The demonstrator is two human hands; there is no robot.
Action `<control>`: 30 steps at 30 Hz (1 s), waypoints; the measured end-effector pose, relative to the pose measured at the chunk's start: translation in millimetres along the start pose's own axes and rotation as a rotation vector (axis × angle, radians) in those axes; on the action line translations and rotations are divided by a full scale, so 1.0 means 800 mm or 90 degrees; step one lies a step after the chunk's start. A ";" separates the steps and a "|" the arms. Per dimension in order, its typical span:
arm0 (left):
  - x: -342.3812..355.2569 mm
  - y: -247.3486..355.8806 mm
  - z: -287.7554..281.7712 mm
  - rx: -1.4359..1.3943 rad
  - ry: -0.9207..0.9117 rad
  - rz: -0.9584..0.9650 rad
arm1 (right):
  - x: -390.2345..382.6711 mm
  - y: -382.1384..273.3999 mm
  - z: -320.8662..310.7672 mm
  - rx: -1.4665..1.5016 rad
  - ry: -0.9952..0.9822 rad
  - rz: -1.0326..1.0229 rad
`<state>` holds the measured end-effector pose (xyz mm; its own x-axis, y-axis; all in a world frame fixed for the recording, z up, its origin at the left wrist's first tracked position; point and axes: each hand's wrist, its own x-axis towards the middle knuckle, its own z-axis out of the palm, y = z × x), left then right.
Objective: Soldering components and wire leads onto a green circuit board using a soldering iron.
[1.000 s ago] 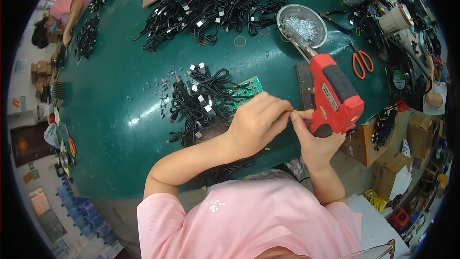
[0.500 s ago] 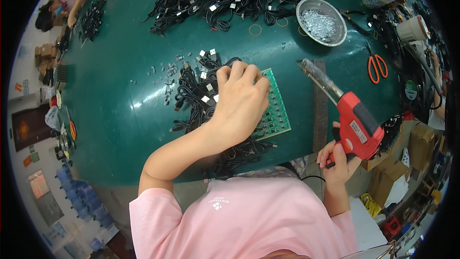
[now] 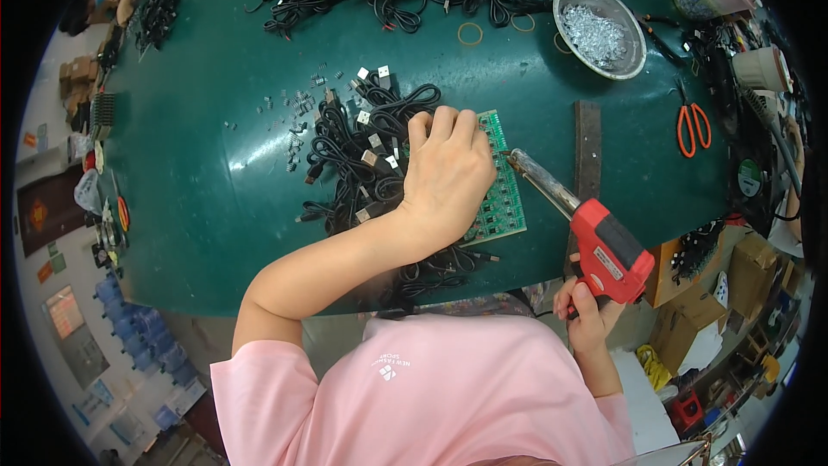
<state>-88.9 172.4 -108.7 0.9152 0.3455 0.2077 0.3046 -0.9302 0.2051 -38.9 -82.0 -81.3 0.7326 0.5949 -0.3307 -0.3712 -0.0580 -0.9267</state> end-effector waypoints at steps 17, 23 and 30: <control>-0.001 0.003 -0.001 0.036 0.011 0.028 | 0.008 0.006 0.008 -0.055 0.003 0.006; -0.001 0.004 -0.002 0.032 -0.006 0.025 | 0.009 -0.002 0.009 -0.097 -0.010 0.009; -0.001 0.004 -0.002 0.032 -0.008 0.028 | 0.003 -0.003 0.005 0.025 0.026 -0.025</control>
<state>-89.3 169.6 -106.6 0.9311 0.3032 0.2026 0.2772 -0.9495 0.1471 -38.7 -77.3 -79.3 0.7690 0.5631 -0.3026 -0.3640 -0.0033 -0.9314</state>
